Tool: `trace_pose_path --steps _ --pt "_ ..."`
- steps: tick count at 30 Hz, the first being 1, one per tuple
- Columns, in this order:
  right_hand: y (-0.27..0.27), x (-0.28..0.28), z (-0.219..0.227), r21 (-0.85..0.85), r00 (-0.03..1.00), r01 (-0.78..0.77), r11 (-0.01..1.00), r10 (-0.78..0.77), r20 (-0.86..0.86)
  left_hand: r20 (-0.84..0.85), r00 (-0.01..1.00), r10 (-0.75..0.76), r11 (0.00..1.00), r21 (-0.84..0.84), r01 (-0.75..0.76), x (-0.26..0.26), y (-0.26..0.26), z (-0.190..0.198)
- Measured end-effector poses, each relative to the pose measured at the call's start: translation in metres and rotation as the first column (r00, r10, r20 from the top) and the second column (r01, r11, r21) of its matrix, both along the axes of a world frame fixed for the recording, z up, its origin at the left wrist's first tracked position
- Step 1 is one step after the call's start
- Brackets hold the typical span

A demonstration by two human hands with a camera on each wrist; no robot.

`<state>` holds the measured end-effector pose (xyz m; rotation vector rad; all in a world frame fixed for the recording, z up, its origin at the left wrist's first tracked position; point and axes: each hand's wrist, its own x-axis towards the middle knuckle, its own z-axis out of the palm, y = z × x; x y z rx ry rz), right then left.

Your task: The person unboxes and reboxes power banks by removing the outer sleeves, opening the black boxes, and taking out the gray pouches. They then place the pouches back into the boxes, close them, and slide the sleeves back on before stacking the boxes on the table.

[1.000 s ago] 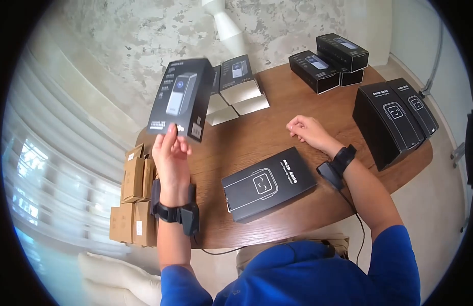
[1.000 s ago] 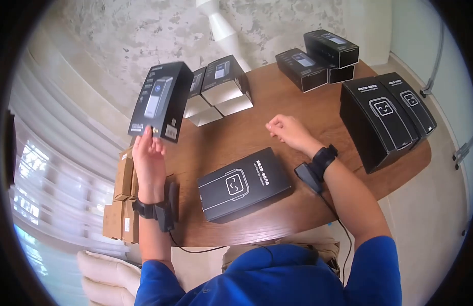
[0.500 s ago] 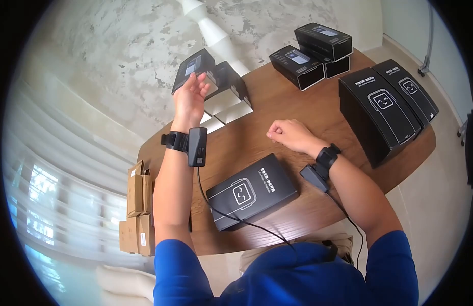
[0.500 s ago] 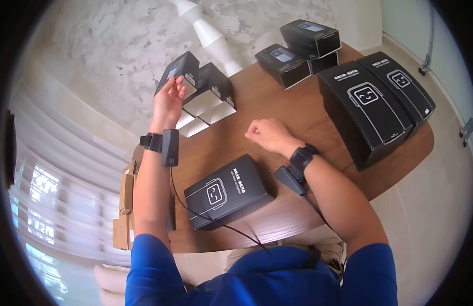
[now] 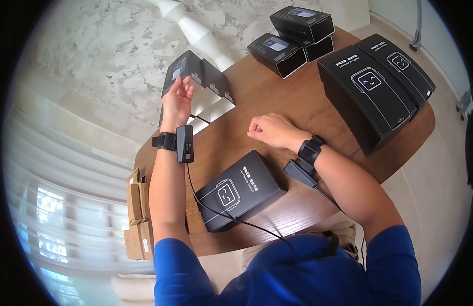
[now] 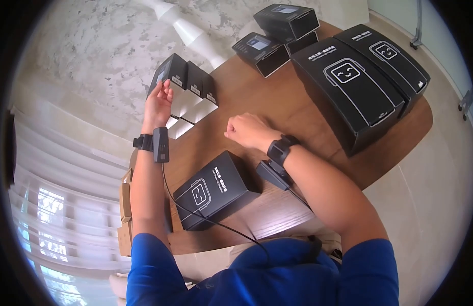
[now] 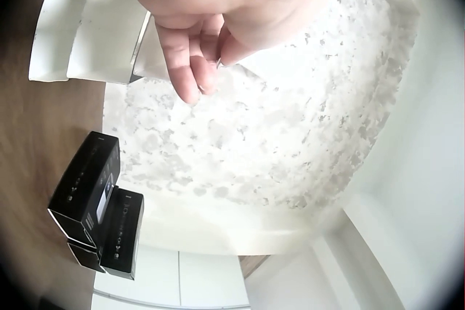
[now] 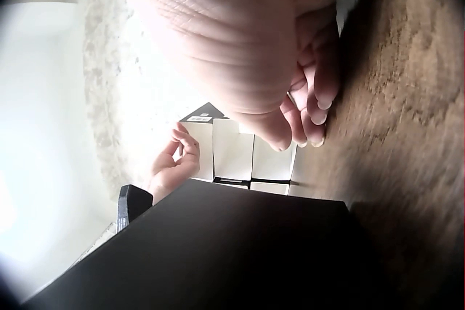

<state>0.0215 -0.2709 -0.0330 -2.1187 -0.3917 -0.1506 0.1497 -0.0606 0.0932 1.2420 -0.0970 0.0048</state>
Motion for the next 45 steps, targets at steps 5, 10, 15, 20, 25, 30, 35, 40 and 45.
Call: trace_pose_path --steps 5,10,15,20,25,30,35,40,45 --pt "0.0 -0.001 0.002 -0.019 1.0 0.008 1.0 -0.008 -0.008 0.02 1.0 0.001 1.0 -0.019 0.0 0.004 -0.002 -0.001" --pt "-0.002 -0.002 0.004 -0.019 1.0 0.002 1.0 -0.003 -0.022 0.042 0.999 0.019 0.998 -0.054 -0.017 0.0 -0.009 -0.001" --pt "-0.002 -0.002 0.003 -0.013 1.0 0.003 1.0 -0.003 -0.025 0.037 0.999 -0.007 1.0 -0.023 0.008 0.007 -0.005 -0.006" --pt "-0.002 -0.002 0.004 -0.021 0.999 0.001 1.0 -0.002 -0.038 0.044 0.999 0.02 0.998 -0.053 -0.017 0.002 -0.005 -0.007" --pt "-0.004 0.0 0.003 -0.033 1.0 -0.009 0.999 0.008 -0.026 -0.066 0.996 -0.067 0.993 -0.102 0.06 -0.023 0.007 -0.01" --pt "-0.007 0.001 0.004 -0.033 0.999 -0.051 0.998 0.051 -0.01 0.026 0.973 -0.228 0.943 0.255 0.214 -0.105 0.019 -0.003" --pt "-0.007 0.007 0.003 -0.081 0.995 -0.102 0.991 0.1 -0.021 0.195 0.821 -0.537 0.354 0.935 0.009 -0.214 0.037 -0.003" --pt "-0.007 0.008 0.005 -0.017 0.995 -0.094 0.995 0.094 -0.015 0.041 0.828 -0.559 0.021 0.999 -0.036 -0.26 0.069 -0.019" --pt "0.0 -0.012 0.032 0.071 0.996 -0.094 0.993 0.094 0.004 0.17 0.857 -0.487 0.295 0.955 -0.022 -0.248 0.087 -0.028"
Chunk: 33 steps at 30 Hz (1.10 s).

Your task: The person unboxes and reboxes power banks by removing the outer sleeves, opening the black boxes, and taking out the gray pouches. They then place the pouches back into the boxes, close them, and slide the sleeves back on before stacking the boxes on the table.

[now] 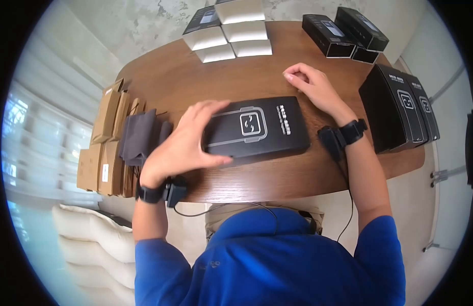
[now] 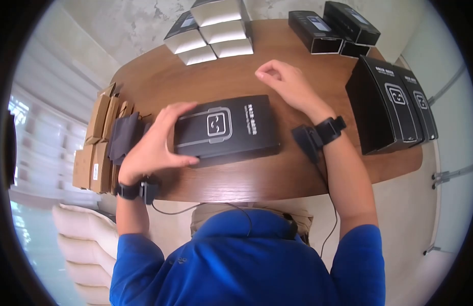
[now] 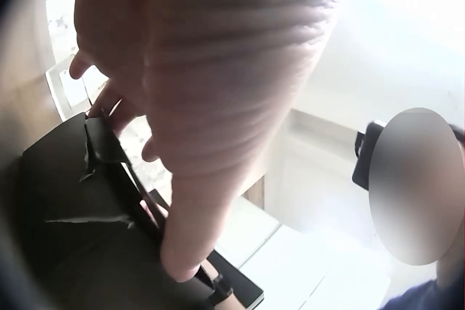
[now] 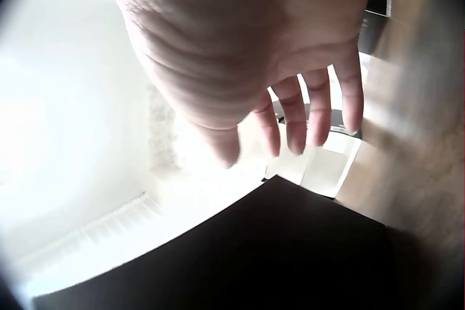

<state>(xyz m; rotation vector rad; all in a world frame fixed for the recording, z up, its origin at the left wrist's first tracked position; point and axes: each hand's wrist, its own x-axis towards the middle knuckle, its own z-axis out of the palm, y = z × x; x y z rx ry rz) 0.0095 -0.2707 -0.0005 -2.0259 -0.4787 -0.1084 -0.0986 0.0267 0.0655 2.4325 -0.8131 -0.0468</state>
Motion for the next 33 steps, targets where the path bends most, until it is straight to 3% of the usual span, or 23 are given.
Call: trace_pose_path --steps 1,3,4,7,8,9,10,11,12,13,14,15,17,19,21,26,29,31,33 --pt "0.004 -0.009 0.009 -0.021 1.0 -0.011 1.0 0.011 0.005 -0.021 1.0 0.009 0.998 -0.06 -0.01 0.005 0.001 0.003" --pt "0.01 -0.025 0.029 0.099 0.989 -0.133 0.986 0.139 -0.059 0.027 1.0 0.012 0.987 -0.16 -0.008 0.017 0.003 0.003" --pt "0.013 -0.026 0.033 0.037 0.965 -0.253 0.967 0.25 0.076 0.09 0.996 0.002 0.973 -0.229 0.019 0.026 0.002 0.002" --pt "0.023 -0.046 0.043 -0.065 0.921 -0.34 0.938 0.346 0.176 0.012 1.0 0.007 0.79 -0.613 0.002 0.042 -0.01 0.002" --pt "0.029 -0.049 0.04 -0.113 0.914 -0.326 0.939 0.344 0.215 0.014 1.0 0.01 0.781 -0.625 0.001 0.044 -0.015 0.003" --pt "0.035 -0.055 0.043 -0.296 0.892 -0.204 0.933 0.301 0.336 -0.039 0.997 -0.067 0.667 -0.745 0.015 0.044 -0.019 0.006" --pt "0.038 -0.053 0.038 -0.287 0.896 -0.151 0.946 0.254 0.365 -0.078 0.985 -0.152 0.536 -0.844 0.016 0.046 -0.021 0.007" --pt "0.04 -0.051 0.034 -0.273 0.896 -0.099 0.957 0.205 0.394 -0.075 0.986 -0.149 0.53 -0.848 0.016 0.049 -0.023 0.004" --pt "0.042 -0.051 0.033 -0.28 0.895 -0.102 0.955 0.211 0.392 0.034 0.997 -0.064 0.583 -0.81 0.065 0.054 -0.024 -0.003" --pt "0.044 -0.051 0.032 -0.042 0.949 -0.042 0.998 0.053 0.311 0.147 0.989 0.014 0.637 -0.764 0.105 0.059 -0.025 -0.011" --pt "0.044 -0.049 0.032 0.19 0.978 0.051 0.981 -0.087 0.189 0.139 0.985 0.1 0.67 -0.741 0.037 0.06 -0.026 -0.02" --pt "0.033 -0.042 0.023 0.136 0.96 0.214 0.967 -0.233 0.152 0.133 0.986 0.1 0.663 -0.748 0.034 0.062 -0.022 -0.026" --pt "0.029 -0.031 0.015 0.38 0.941 0.243 0.893 -0.313 0.133 0.047 0.998 0.052 0.949 -0.312 -0.035 0.063 -0.011 -0.034" --pt "0.021 -0.025 0.017 0.421 0.957 0.244 0.874 -0.287 0.041 -0.049 0.997 0.063 0.923 -0.378 -0.077 0.064 -0.015 -0.04" --pt "0.019 -0.016 0.017 0.607 0.928 0.333 0.721 -0.364 -0.077 -0.102 0.995 0.005 0.924 -0.381 -0.044 0.065 -0.014 -0.036" --pt "-0.017 0.001 0.022 0.718 0.892 0.441 0.538 -0.35 -0.285 0.08 0.996 -0.026 0.943 -0.328 0.051 0.067 -0.01 -0.038" --pt "-0.042 0.013 0.011 0.703 0.862 0.482 0.523 -0.426 -0.274 0.094 0.994 -0.054 0.96 -0.268 0.078 0.066 -0.007 -0.034" --pt "-0.053 0.027 -0.006 0.692 0.869 0.464 0.553 -0.435 -0.236 0.076 0.996 -0.054 0.973 -0.221 0.07 0.063 -0.007 -0.029" --pt "-0.056 0.035 -0.019 0.576 0.72 0.57 0.585 -0.694 -0.008 0.161 0.987 0.023 0.994 -0.105 -0.006 0.058 -0.009 -0.025"
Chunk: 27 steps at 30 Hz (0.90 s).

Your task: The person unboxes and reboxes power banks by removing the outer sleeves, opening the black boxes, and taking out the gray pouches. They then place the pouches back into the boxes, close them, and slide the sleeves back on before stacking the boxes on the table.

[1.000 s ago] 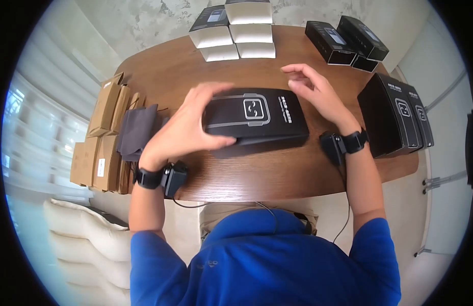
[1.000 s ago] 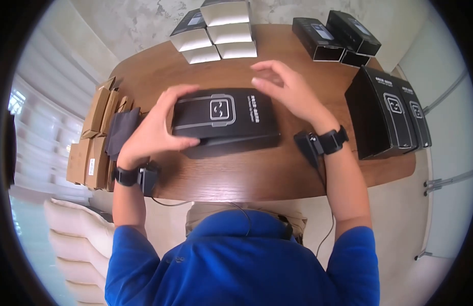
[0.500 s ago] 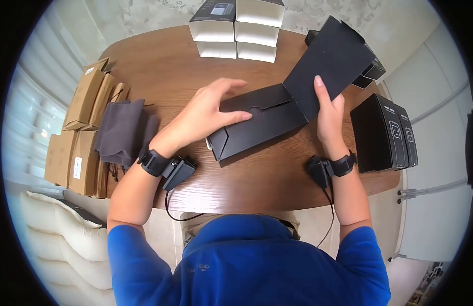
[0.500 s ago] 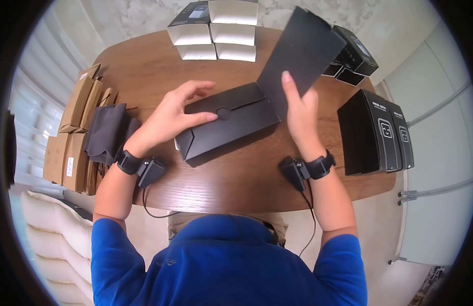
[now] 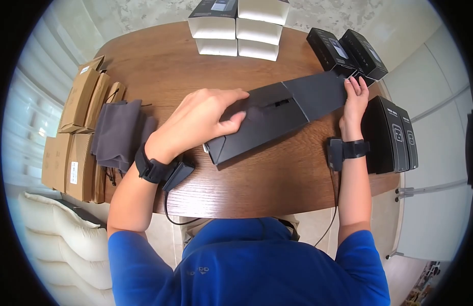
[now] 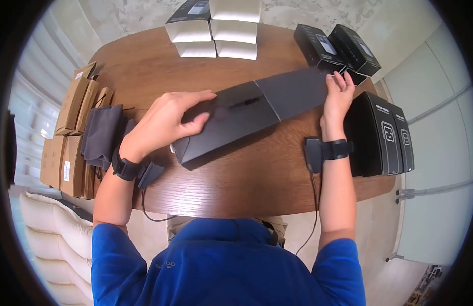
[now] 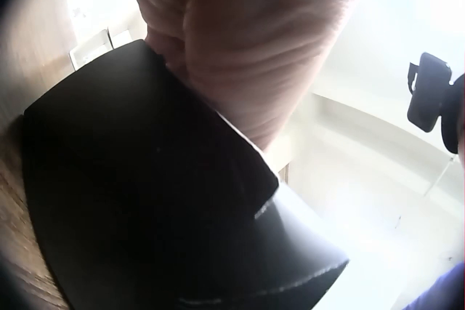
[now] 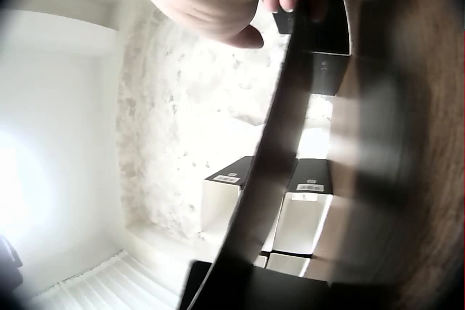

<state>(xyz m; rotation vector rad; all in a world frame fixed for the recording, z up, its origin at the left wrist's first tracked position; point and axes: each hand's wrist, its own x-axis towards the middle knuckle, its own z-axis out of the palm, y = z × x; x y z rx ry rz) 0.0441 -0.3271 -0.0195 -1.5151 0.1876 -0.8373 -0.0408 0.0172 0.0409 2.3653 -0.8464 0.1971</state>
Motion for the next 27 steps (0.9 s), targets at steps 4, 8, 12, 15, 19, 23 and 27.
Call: trace_pose_path --steps 4,8,12,15,19,23,27 --pt "-0.002 -0.003 0.002 -0.486 0.986 0.105 0.868 -0.156 -0.065 -0.033 0.995 0.098 0.994 -0.044 -0.099 0.013 0.007 -0.011" --pt "0.025 -0.024 0.027 -0.349 0.976 -0.214 0.912 0.212 -0.043 -0.373 0.925 0.066 0.755 -0.588 -0.291 0.032 0.013 -0.031" --pt "0.056 -0.046 0.039 -0.529 0.84 -0.52 0.671 0.515 -0.172 -0.505 0.863 0.006 0.685 -0.626 -0.372 0.042 0.024 -0.047" --pt "0.069 -0.052 0.037 -0.638 0.76 -0.594 0.489 0.601 -0.247 -0.239 0.957 0.164 0.838 -0.478 -0.263 0.042 0.025 -0.045" --pt "0.071 -0.056 0.041 -0.692 0.768 -0.57 0.443 0.586 -0.258 0.274 0.924 0.266 0.96 -0.158 -0.23 0.022 0.015 -0.018" --pt "0.073 -0.063 0.045 -0.415 0.721 -0.689 0.595 0.622 -0.306 0.418 0.897 0.145 0.984 0.03 -0.173 0.006 0.001 -0.009" --pt "0.067 -0.066 0.049 -0.156 0.58 -0.809 0.567 0.724 -0.375 0.131 0.987 0.097 0.988 0.11 -0.111 0.001 -0.001 -0.006"
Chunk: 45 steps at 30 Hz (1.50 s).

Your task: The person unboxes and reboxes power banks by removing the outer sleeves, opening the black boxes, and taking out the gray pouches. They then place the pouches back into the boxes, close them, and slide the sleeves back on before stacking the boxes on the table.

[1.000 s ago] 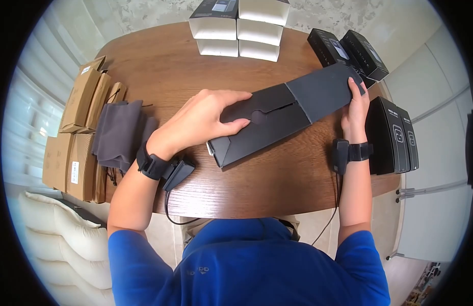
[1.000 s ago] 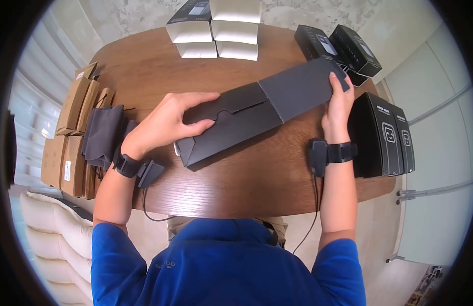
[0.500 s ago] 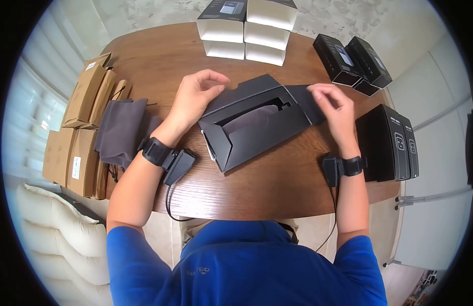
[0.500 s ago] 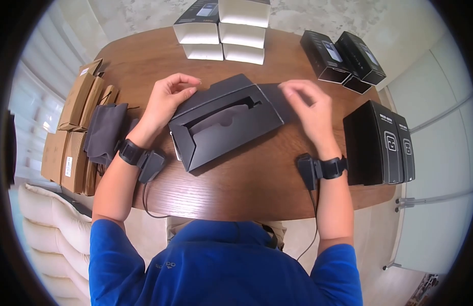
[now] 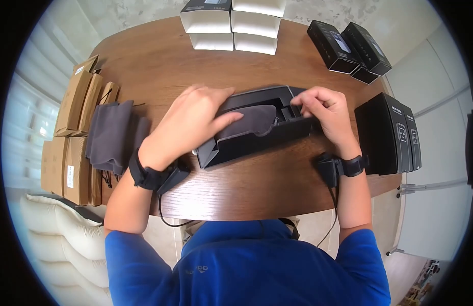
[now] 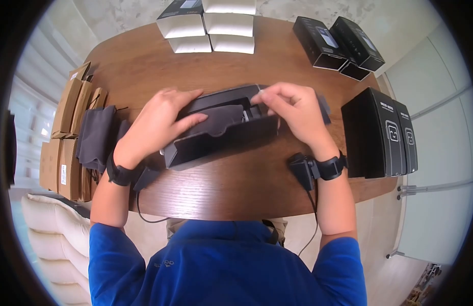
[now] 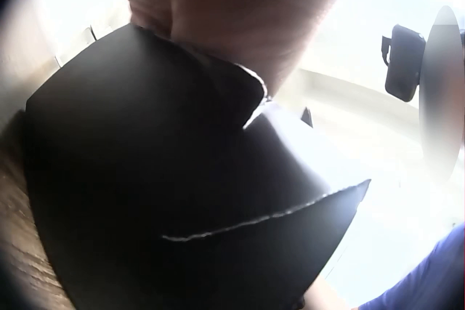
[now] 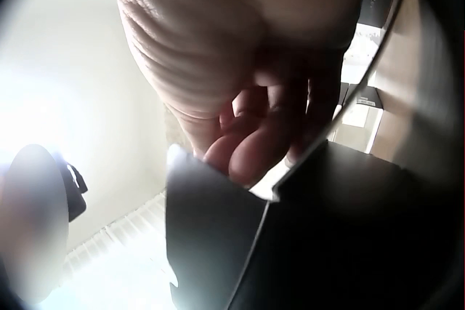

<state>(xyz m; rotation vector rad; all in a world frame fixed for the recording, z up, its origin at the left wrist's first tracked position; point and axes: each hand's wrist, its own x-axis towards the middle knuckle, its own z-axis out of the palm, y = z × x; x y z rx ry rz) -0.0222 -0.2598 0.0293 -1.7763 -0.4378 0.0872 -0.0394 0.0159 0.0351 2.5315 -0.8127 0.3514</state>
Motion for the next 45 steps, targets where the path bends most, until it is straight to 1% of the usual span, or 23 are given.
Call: trace_pose_path --steps 1,2,3,4,5,6,7,8,9,11,12,14,17,21,24,26,27,29,33,36,40,43,45 --pt "-0.004 -0.001 0.003 -0.001 1.0 -0.004 1.0 0.004 -0.003 -0.237 0.972 0.004 0.996 -0.09 -0.026 0.001 0.002 0.0" --pt "-0.007 -0.002 0.009 -0.046 0.99 -0.065 0.997 0.059 -0.124 -0.233 0.971 -0.046 0.986 -0.166 0.007 0.006 0.006 -0.004" --pt "-0.008 -0.004 0.015 -0.083 0.964 -0.132 0.988 0.108 -0.244 -0.234 0.971 -0.039 0.986 -0.167 0.0 0.008 0.007 -0.004" --pt "-0.007 -0.008 0.022 -0.155 0.949 -0.176 0.972 0.125 -0.291 -0.241 0.97 -0.042 0.981 -0.193 -0.006 0.008 0.008 -0.004" --pt "-0.004 -0.009 0.021 -0.155 0.948 -0.184 0.971 0.133 -0.29 -0.247 0.968 -0.044 0.976 -0.219 -0.011 0.008 0.008 -0.004" --pt "0.0 -0.01 0.019 -0.192 0.963 -0.267 0.944 0.255 -0.082 -0.247 0.968 -0.037 0.976 -0.218 -0.018 0.008 0.008 -0.003" --pt "0.005 -0.01 0.018 -0.244 0.92 -0.334 0.91 0.372 0.126 -0.291 0.956 -0.03 0.973 -0.227 -0.039 0.008 0.007 -0.001" --pt "0.012 -0.007 0.016 -0.32 0.83 -0.336 0.886 0.439 0.343 -0.336 0.942 -0.025 0.97 -0.236 -0.058 0.008 0.007 0.0" --pt "0.017 -0.015 0.016 -0.361 0.865 -0.314 0.878 0.421 0.273 -0.335 0.942 -0.024 0.97 -0.235 -0.06 0.009 0.007 0.0" --pt "0.029 -0.023 0.016 -0.618 0.807 -0.099 0.78 0.426 0.409 -0.374 0.926 -0.057 0.951 -0.302 -0.063 0.011 0.007 -0.002" --pt "0.03 -0.024 0.014 -0.616 0.808 -0.1 0.781 0.426 0.408 -0.375 0.925 -0.057 0.952 -0.301 -0.064 0.013 0.009 -0.005" --pt "0.031 -0.025 0.01 -0.651 0.821 -0.005 0.759 0.375 0.431 -0.268 0.955 -0.123 0.959 -0.278 0.046 0.018 0.014 -0.01" --pt "0.029 -0.024 0.003 -0.677 0.844 0.04 0.735 0.338 0.417 -0.359 0.915 -0.182 0.943 -0.328 0.059 0.021 0.017 -0.01" --pt "0.029 -0.024 0.002 -0.689 0.842 0.04 0.724 0.347 0.414 -0.37 0.91 -0.188 0.945 -0.322 0.064 0.021 0.016 -0.01" --pt "0.029 -0.025 0.004 -0.684 0.84 0.036 0.729 0.349 0.416 -0.388 0.908 -0.16 0.932 -0.361 0.01 0.019 0.012 -0.012" --pt "0.029 -0.024 0.005 -0.675 0.841 0.035 0.737 0.343 0.418 -0.002 0.999 -0.049 0.973 -0.225 0.047 0.018 0.009 -0.013" --pt "0.028 -0.024 0.005 -0.675 0.843 0.038 0.737 0.339 0.418 -0.002 0.999 -0.053 0.973 -0.225 0.051 0.016 0.008 -0.012" --pt "0.028 -0.025 0.005 -0.66 0.842 0.048 0.749 0.326 0.431 0.287 0.958 0.0 0.982 -0.179 0.054 0.008 0.002 -0.001" --pt "0.026 -0.023 0.004 -0.658 0.831 0.047 0.752 0.336 0.443 0.278 0.96 -0.038 0.998 -0.043 0.052 -0.007 -0.008 0.003" --pt "0.025 -0.022 0.004 -0.704 0.849 0.02 0.71 0.36 0.386 0.05 0.998 -0.039 0.999 0.036 0.037 -0.015 -0.01 0.007" --pt "0.025 -0.022 0.001 -0.665 0.82 0.05 0.745 0.35 0.453 0.069 0.996 -0.053 0.998 0.043 0.05 -0.017 -0.011 0.006" --pt "0.026 -0.022 0.001 -0.67 0.823 0.045 0.741 0.353 0.445 -0.023 0.999 -0.045 0.998 0.052 0.046 -0.015 -0.01 0.007" --pt "0.026 -0.022 0.001 -0.676 0.827 0.042 0.736 0.354 0.437 0.031 0.998 -0.057 0.996 -0.065 0.058 -0.011 -0.009 0.004"
